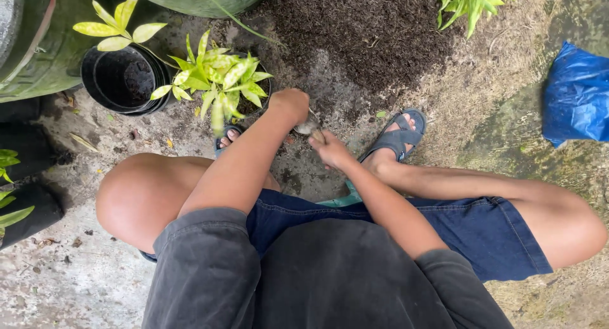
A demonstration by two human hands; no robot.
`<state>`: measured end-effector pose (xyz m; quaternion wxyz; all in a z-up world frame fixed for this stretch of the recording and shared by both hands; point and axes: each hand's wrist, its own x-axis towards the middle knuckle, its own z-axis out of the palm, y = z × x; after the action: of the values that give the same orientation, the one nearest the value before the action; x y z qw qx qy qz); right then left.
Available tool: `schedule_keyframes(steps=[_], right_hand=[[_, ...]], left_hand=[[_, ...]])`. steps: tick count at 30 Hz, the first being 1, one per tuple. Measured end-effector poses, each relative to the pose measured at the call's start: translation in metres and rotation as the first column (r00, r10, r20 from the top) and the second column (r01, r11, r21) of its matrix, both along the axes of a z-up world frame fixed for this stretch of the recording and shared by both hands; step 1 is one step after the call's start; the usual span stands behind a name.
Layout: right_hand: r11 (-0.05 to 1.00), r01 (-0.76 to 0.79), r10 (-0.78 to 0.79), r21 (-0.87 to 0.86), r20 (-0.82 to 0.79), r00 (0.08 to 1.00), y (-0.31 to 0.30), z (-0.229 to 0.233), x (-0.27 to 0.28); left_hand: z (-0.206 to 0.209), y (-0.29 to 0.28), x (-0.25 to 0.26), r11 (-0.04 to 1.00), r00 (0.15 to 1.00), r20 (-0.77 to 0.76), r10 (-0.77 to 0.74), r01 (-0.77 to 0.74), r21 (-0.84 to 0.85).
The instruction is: A person is sitting on the ground, using a small hand trowel to fill a black plastic pot with soil around a yellow-leafed plant.
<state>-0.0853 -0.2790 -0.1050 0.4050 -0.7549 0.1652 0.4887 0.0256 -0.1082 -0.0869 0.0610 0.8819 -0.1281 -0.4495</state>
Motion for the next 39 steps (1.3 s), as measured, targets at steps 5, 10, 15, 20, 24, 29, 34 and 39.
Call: schedule_keyframes(steps=[5, 10, 15, 20, 24, 29, 34, 39], right_hand=[[0.991, 0.113, -0.121, 0.068, 0.13, 0.984, 0.023, -0.033, 0.035], [0.979, 0.184, -0.197, 0.086, 0.198, 0.96, 0.038, -0.051, 0.092], [0.958, 0.28, -0.287, 0.066, 0.253, 0.924, 0.05, -0.056, 0.135], [0.943, 0.308, -0.332, 0.125, 0.31, 0.891, 0.055, -0.049, 0.149], [0.958, 0.267, -0.288, 0.109, 0.349, 0.892, 0.045, -0.046, 0.141], [0.985, 0.17, -0.143, -0.037, 0.379, 0.914, 0.016, -0.061, 0.126], [0.994, 0.08, -0.039, -0.081, 0.421, 0.906, 0.0, -0.011, 0.115], [0.989, -0.029, 0.096, -0.147, 0.473, 0.876, -0.019, 0.04, 0.112]], left_hand=[[0.037, 0.011, -0.01, 0.995, 0.998, 0.011, 0.065, -0.064, -0.072], [0.06, 0.022, -0.016, 0.98, 0.99, -0.005, 0.139, -0.139, -0.141], [0.055, 0.04, -0.021, 0.948, 0.967, -0.005, 0.256, -0.253, -0.192], [0.028, 0.051, -0.03, 0.973, 0.967, 0.163, 0.197, -0.212, 0.086], [-0.038, 0.063, -0.039, 0.775, 0.812, 0.038, -0.583, 0.541, 0.328], [-0.012, 0.058, -0.037, 0.973, 0.884, 0.415, 0.215, -0.229, -0.016], [-0.095, 0.081, -0.041, 0.893, 0.868, 0.238, 0.435, -0.449, 0.007], [-0.007, 0.106, -0.041, 0.901, 0.884, 0.211, 0.417, -0.433, 0.032]])
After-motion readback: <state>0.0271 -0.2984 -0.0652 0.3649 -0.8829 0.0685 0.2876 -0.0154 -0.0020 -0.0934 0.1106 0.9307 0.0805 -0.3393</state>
